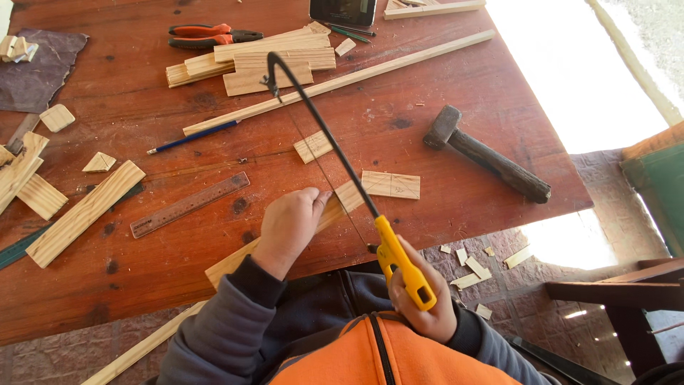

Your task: The person saws through a piece of wood using a hacksaw, making multiple cuts to create smaller rectangular blocks.

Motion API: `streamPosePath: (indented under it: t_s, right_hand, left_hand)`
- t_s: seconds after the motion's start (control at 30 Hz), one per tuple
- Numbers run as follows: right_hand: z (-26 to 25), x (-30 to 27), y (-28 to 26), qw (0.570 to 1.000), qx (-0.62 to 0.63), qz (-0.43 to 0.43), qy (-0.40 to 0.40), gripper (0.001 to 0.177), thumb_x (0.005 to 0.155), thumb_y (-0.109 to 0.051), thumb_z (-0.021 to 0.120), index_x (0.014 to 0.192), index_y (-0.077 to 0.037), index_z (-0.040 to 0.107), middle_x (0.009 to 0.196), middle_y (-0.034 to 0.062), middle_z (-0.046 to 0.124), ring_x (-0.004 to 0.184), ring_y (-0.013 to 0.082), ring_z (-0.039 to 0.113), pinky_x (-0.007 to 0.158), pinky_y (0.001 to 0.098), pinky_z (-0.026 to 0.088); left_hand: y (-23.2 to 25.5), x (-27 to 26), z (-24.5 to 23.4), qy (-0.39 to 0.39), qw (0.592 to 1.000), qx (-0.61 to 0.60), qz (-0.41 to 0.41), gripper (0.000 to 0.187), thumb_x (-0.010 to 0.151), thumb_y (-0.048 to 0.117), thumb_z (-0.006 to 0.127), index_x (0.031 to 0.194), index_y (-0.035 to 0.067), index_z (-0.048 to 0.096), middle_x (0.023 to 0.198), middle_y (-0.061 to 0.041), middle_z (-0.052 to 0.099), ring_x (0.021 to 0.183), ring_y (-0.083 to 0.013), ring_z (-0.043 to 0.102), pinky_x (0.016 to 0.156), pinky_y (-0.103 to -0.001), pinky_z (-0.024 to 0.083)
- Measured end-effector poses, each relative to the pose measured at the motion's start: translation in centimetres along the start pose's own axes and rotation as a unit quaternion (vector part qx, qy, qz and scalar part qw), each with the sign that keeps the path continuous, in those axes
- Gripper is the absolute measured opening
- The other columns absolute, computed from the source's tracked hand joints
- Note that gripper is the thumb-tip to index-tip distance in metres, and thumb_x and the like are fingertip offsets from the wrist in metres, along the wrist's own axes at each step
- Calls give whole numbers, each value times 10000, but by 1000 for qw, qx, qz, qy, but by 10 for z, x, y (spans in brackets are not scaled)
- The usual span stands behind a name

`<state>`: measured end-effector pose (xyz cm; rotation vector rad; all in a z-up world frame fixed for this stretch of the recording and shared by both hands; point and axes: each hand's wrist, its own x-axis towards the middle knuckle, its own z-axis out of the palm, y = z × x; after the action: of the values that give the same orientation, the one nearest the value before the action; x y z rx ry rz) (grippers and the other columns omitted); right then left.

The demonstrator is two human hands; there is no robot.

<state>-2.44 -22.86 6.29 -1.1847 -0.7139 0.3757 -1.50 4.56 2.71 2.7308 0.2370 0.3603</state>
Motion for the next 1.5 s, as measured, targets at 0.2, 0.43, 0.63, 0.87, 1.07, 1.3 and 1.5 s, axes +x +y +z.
streamPosePath:
  t_s: [0.2,0.43,0.63,0.87,1.07,1.3,1.5]
  right_hand:
    - [2,4,-5,996,-82,3,-31,672,943,-39,573,1560,49,321,666,5,535,549,98,502,600,233,469]
    - [1,5,-8,997,-77,16,-18,661,944,-64,576,1549,58,339,698,23,546,565,118,514,600,241,470]
    - [2,2,1,998,-66,-1,-12,637,943,-49,601,1529,53,372,724,27,564,581,117,529,651,252,490]
    - [-5,-13,-2,993,-113,30,10,591,937,-98,619,1495,21,466,755,-23,605,569,70,499,612,207,457]
    - [-1,4,9,998,39,-30,26,710,954,-72,569,1567,78,244,645,55,469,537,138,460,552,284,493]
    - [0,5,4,990,-125,-57,-21,593,966,-116,604,1496,59,405,729,19,553,616,143,545,748,284,532]
    - [-11,-1,12,998,-64,-9,-18,673,924,-75,659,1520,73,384,736,47,624,604,115,581,684,223,505]
  left_hand:
    - [1,-4,-12,-18,1000,9,-7,446,1093,364,541,704,148,524,551,-54,572,451,-245,562,436,-414,445]
    - [-6,0,-18,-20,999,-6,-33,456,1076,423,551,709,152,541,585,-45,570,511,-256,563,470,-422,457]
    - [8,-10,-15,-59,998,6,-8,440,1099,399,494,741,152,557,603,-25,578,505,-218,563,448,-382,436]
    - [-11,3,-35,-28,999,-10,-45,394,1084,301,598,725,141,573,545,30,501,437,-92,463,402,-269,407]
    - [13,1,-22,-3,1000,8,20,418,1058,403,591,708,179,551,586,-20,590,466,-206,578,432,-392,451]
    - [13,6,-27,9,999,33,-2,412,1057,440,559,742,177,591,634,-98,641,506,-326,631,465,-482,466]
    - [-12,19,-32,-25,999,16,-24,389,1087,369,571,754,171,589,583,38,565,444,-78,488,406,-262,421]
